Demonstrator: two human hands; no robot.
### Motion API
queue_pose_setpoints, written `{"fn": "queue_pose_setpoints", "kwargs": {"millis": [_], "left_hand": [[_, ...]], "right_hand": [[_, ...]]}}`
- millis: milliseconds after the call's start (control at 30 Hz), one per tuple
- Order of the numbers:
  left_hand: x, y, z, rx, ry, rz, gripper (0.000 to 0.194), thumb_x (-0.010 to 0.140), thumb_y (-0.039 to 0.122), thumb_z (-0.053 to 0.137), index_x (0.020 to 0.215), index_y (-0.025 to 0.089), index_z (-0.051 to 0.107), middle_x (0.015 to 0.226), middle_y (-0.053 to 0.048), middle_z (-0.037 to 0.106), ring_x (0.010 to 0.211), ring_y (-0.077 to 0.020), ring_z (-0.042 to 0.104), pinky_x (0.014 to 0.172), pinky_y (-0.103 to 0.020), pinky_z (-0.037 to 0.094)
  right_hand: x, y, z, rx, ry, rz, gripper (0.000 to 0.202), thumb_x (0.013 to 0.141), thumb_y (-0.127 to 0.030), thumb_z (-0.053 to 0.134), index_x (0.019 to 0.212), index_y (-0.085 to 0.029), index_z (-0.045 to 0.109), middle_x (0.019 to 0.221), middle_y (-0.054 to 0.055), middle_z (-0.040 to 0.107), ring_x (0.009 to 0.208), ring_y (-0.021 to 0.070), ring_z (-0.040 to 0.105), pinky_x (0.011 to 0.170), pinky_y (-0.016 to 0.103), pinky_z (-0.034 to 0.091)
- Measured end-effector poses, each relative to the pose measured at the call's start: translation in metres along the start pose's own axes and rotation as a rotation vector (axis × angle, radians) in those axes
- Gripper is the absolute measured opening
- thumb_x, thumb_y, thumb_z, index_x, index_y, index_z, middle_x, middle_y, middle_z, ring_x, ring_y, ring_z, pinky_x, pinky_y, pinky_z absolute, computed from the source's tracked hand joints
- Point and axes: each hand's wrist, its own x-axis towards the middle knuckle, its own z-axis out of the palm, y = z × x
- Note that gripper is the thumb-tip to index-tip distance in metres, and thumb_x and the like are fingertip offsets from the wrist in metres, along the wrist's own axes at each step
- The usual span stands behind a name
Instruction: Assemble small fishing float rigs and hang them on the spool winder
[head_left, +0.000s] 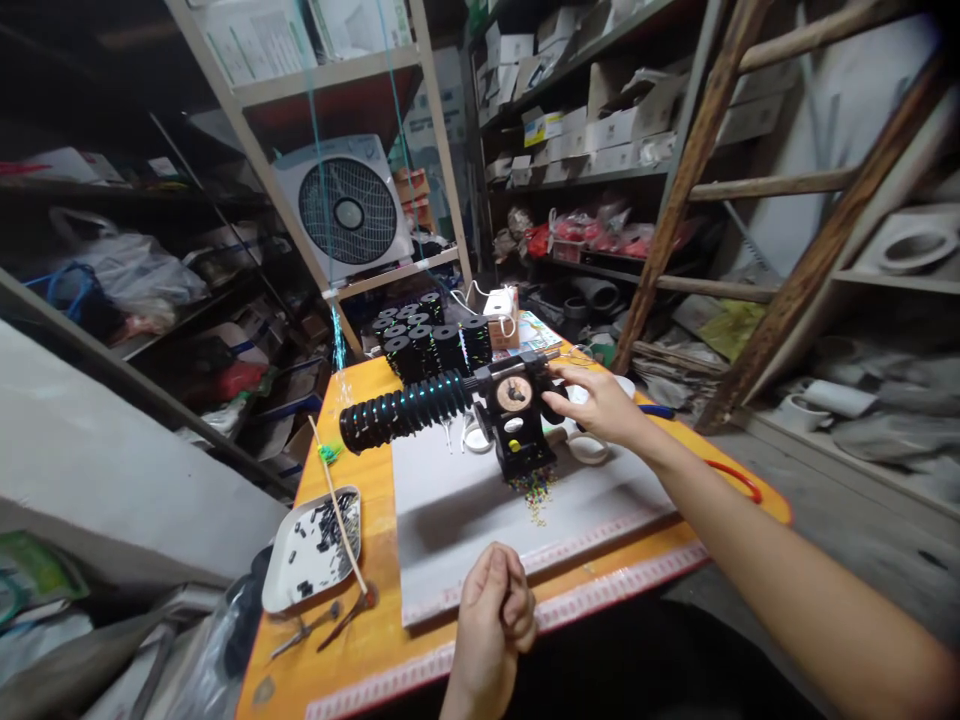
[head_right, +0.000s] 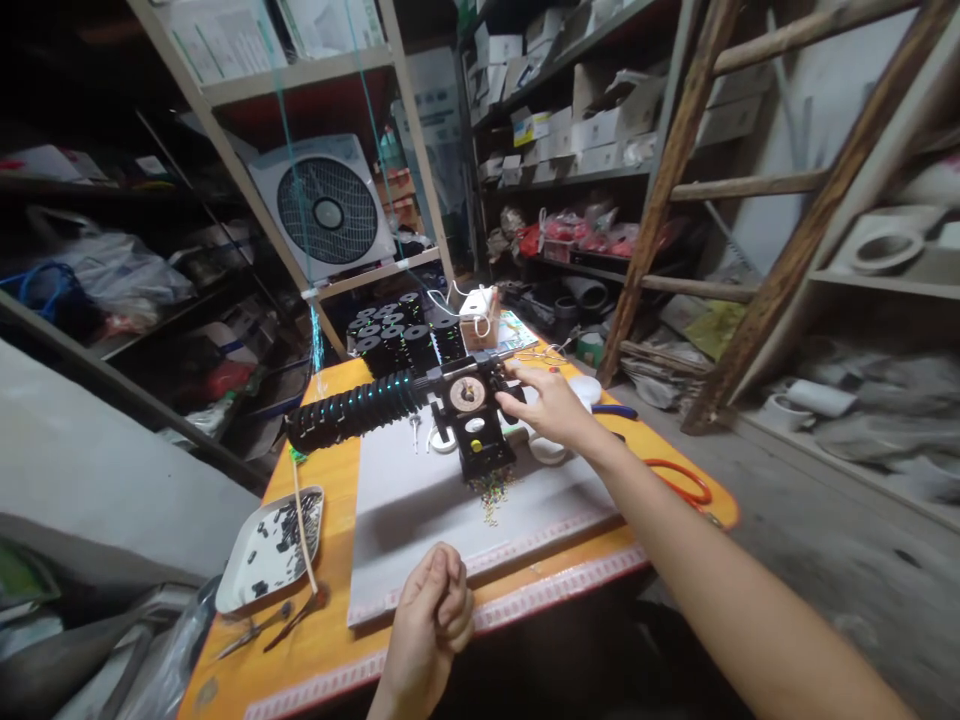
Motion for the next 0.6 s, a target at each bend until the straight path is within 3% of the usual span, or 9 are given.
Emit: {"fn": "queue_pose_setpoints", "kwargs": {"millis": [100, 167, 233, 300, 333, 367, 433, 500, 600], "left_hand": [[0.000, -0.002, -0.001, 0.000, -0.003, -0.002, 0.042, 0.080, 0.054, 0.068, 0.074, 0.018, 0.046, 0.046, 0.012, 0.026, 0.039, -0.0016, 0.010, 0.036, -0.013, 0.010], [0.001, -0.003, 0.000, -0.004, -0.010, -0.002, 0.042, 0.080, 0.053, 0.068, 0.074, 0.018, 0.046, 0.047, 0.012, 0.029, 0.038, -0.0012, 0.011, 0.036, -0.013, 0.010], [0.001, -0.005, 0.001, -0.011, -0.015, 0.006, 0.040, 0.081, 0.051, 0.067, 0.074, 0.017, 0.047, 0.049, 0.010, 0.034, 0.038, -0.0015, 0.016, 0.036, -0.014, 0.014], [0.001, -0.006, 0.003, -0.019, -0.014, 0.029, 0.038, 0.083, 0.049, 0.067, 0.073, 0.017, 0.048, 0.053, 0.007, 0.040, 0.041, -0.0029, 0.024, 0.038, -0.015, 0.022], [0.000, -0.007, 0.004, -0.023, -0.014, 0.043, 0.038, 0.083, 0.048, 0.067, 0.072, 0.016, 0.048, 0.055, 0.005, 0.042, 0.043, -0.0038, 0.028, 0.039, -0.015, 0.026], [0.000, -0.008, 0.004, -0.026, -0.014, 0.053, 0.038, 0.083, 0.047, 0.066, 0.072, 0.016, 0.048, 0.056, 0.005, 0.043, 0.045, -0.0043, 0.031, 0.040, -0.016, 0.028], [-0.001, -0.008, 0.003, -0.029, -0.020, 0.053, 0.038, 0.083, 0.048, 0.066, 0.072, 0.016, 0.048, 0.055, 0.006, 0.040, 0.045, -0.0039, 0.028, 0.039, -0.014, 0.025], [-0.001, -0.007, 0.002, -0.031, -0.027, 0.047, 0.039, 0.084, 0.049, 0.065, 0.073, 0.017, 0.046, 0.051, 0.009, 0.030, 0.042, -0.0027, 0.019, 0.037, -0.013, 0.016], [0.001, -0.001, 0.001, -0.037, -0.048, 0.059, 0.038, 0.086, 0.051, 0.061, 0.073, 0.019, 0.044, 0.050, 0.012, 0.020, 0.039, -0.0021, 0.009, 0.035, -0.013, 0.010]], "right_hand": [[-0.002, 0.000, -0.005, -0.040, 0.005, -0.010, 0.040, 0.082, -0.041, 0.063, 0.114, -0.017, 0.068, 0.117, 0.010, 0.070, 0.112, 0.0273, 0.064, 0.100, 0.042, 0.050], [-0.002, -0.011, -0.009, -0.081, 0.071, -0.010, 0.056, 0.082, -0.046, 0.064, 0.128, -0.015, 0.060, 0.129, 0.014, 0.062, 0.123, 0.0317, 0.056, 0.105, 0.049, 0.044], [0.002, -0.033, -0.010, -0.125, 0.171, -0.030, 0.072, 0.085, -0.050, 0.061, 0.142, -0.011, 0.043, 0.146, 0.018, 0.045, 0.137, 0.0335, 0.038, 0.113, 0.054, 0.031], [0.013, -0.065, -0.004, -0.168, 0.187, -0.124, 0.070, 0.093, -0.048, 0.051, 0.148, -0.009, 0.031, 0.155, 0.017, 0.031, 0.144, 0.0280, 0.025, 0.119, 0.050, 0.019], [0.021, -0.082, 0.002, -0.248, 0.070, -0.258, 0.061, 0.099, -0.043, 0.039, 0.147, -0.007, 0.032, 0.154, 0.018, 0.031, 0.144, 0.0264, 0.024, 0.119, 0.049, 0.018], [0.029, -0.098, 0.010, -0.264, -0.040, -0.349, 0.052, 0.101, -0.040, 0.036, 0.144, -0.011, 0.039, 0.152, 0.014, 0.038, 0.143, 0.0234, 0.027, 0.119, 0.045, 0.019], [0.047, -0.125, 0.029, -0.281, -0.214, -0.442, 0.045, 0.100, -0.042, 0.040, 0.137, -0.018, 0.050, 0.143, 0.010, 0.051, 0.136, 0.0232, 0.040, 0.114, 0.042, 0.028], [0.066, -0.141, 0.048, -0.305, -0.351, -0.431, 0.048, 0.099, -0.049, 0.039, 0.121, -0.014, 0.063, 0.123, 0.015, 0.064, 0.119, 0.0288, 0.056, 0.102, 0.044, 0.041], [0.093, -0.148, 0.064, -0.337, -0.520, -0.328, 0.063, 0.099, -0.055, 0.027, 0.095, -0.010, 0.071, 0.097, 0.019, 0.070, 0.098, 0.0329, 0.066, 0.085, 0.045, 0.048]]}}
